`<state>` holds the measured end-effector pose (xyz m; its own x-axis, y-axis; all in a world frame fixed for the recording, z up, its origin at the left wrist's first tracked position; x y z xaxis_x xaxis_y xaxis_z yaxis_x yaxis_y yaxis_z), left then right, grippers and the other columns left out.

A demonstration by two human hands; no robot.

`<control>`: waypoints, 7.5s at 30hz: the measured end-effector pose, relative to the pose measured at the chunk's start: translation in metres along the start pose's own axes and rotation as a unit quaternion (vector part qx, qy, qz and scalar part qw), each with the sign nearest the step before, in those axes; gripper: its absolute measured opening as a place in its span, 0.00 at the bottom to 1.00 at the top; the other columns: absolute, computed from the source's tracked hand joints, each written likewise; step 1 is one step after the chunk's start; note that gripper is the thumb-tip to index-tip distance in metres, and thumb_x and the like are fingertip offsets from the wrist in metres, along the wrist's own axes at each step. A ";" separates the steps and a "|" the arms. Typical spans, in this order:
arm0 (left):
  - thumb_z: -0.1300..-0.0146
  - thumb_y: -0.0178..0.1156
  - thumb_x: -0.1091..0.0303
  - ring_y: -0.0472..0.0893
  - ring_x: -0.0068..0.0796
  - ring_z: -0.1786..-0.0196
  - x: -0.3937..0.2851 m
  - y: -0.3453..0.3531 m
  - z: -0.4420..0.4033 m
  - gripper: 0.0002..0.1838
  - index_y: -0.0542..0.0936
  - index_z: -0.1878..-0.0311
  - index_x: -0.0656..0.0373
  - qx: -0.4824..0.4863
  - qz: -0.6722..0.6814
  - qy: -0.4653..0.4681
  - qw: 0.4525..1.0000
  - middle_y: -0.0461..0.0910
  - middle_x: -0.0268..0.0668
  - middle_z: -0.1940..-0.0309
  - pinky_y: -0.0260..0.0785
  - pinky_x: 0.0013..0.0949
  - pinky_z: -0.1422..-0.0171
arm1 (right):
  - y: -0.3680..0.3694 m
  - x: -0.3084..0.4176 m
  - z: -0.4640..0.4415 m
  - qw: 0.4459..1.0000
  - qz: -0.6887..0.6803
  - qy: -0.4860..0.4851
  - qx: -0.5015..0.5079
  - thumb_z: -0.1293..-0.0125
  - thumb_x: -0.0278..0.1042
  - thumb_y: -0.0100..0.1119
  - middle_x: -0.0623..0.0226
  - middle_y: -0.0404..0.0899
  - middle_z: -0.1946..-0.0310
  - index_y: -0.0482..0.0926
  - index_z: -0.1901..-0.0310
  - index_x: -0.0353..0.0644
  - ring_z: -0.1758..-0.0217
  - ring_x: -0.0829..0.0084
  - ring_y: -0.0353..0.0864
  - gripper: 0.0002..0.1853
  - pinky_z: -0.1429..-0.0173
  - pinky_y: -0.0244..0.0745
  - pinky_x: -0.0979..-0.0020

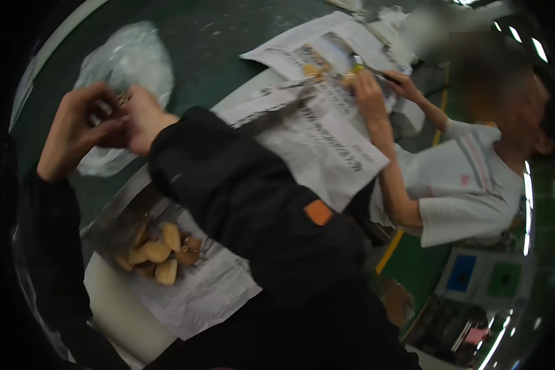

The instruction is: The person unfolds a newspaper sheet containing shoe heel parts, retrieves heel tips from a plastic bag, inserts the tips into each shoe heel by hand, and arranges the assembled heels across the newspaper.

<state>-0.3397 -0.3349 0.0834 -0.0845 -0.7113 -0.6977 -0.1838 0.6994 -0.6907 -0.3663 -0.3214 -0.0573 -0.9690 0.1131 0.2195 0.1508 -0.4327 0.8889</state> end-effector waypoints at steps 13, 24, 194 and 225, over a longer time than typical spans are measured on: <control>0.46 0.69 0.75 0.82 0.29 0.69 -0.077 0.041 0.082 0.08 0.83 0.62 0.62 0.116 -0.062 -0.017 0.991 0.82 0.36 0.70 0.74 0.29 0.66 | 0.028 0.027 0.117 0.970 0.203 -0.038 0.125 0.20 0.37 0.37 0.66 0.71 0.60 0.68 0.41 0.28 0.59 0.76 0.75 0.19 0.60 0.73 0.77; 0.51 0.68 0.76 0.79 0.38 0.53 -0.052 0.117 0.121 0.10 0.84 0.63 0.61 0.181 -0.155 0.036 0.971 0.78 0.37 0.62 0.74 0.37 0.53 | -0.050 -0.029 0.270 0.964 0.234 -0.059 -0.115 0.19 0.42 0.37 0.74 0.63 0.74 0.70 0.44 0.32 0.79 0.85 0.60 0.20 0.76 0.55 0.80; 0.52 0.69 0.86 0.78 0.36 0.73 -0.067 0.191 0.207 0.10 0.80 0.67 0.68 -0.162 0.213 -0.177 0.947 0.78 0.41 0.70 0.69 0.31 0.69 | -0.035 -0.082 0.301 0.499 0.793 -0.333 -0.111 0.42 0.22 0.69 0.66 0.72 0.81 0.72 0.71 0.37 0.84 0.70 0.76 0.11 0.81 0.70 0.72; 0.49 0.72 0.82 0.81 0.28 0.69 -0.066 0.189 0.205 0.10 0.81 0.65 0.65 -0.155 0.157 -0.166 0.961 0.81 0.35 0.69 0.73 0.27 0.67 | -0.054 -0.074 0.301 0.558 0.747 -0.329 -0.147 0.46 0.28 0.77 0.74 0.64 0.88 0.81 0.67 0.37 0.87 0.84 0.63 0.11 0.82 0.58 0.79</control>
<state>-0.1679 -0.1419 -0.0397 0.1236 -0.3708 -0.9204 -0.4874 0.7853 -0.3818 -0.2442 -0.0373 -0.0004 0.4928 -0.3091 0.8134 0.5617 -0.6009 -0.5687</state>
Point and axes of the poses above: each hand's wrist, its own z-axis away from the middle knuckle, its own y-axis out of the palm, x = y × z, the point moved 9 cm from there along -z, towards the middle knuckle
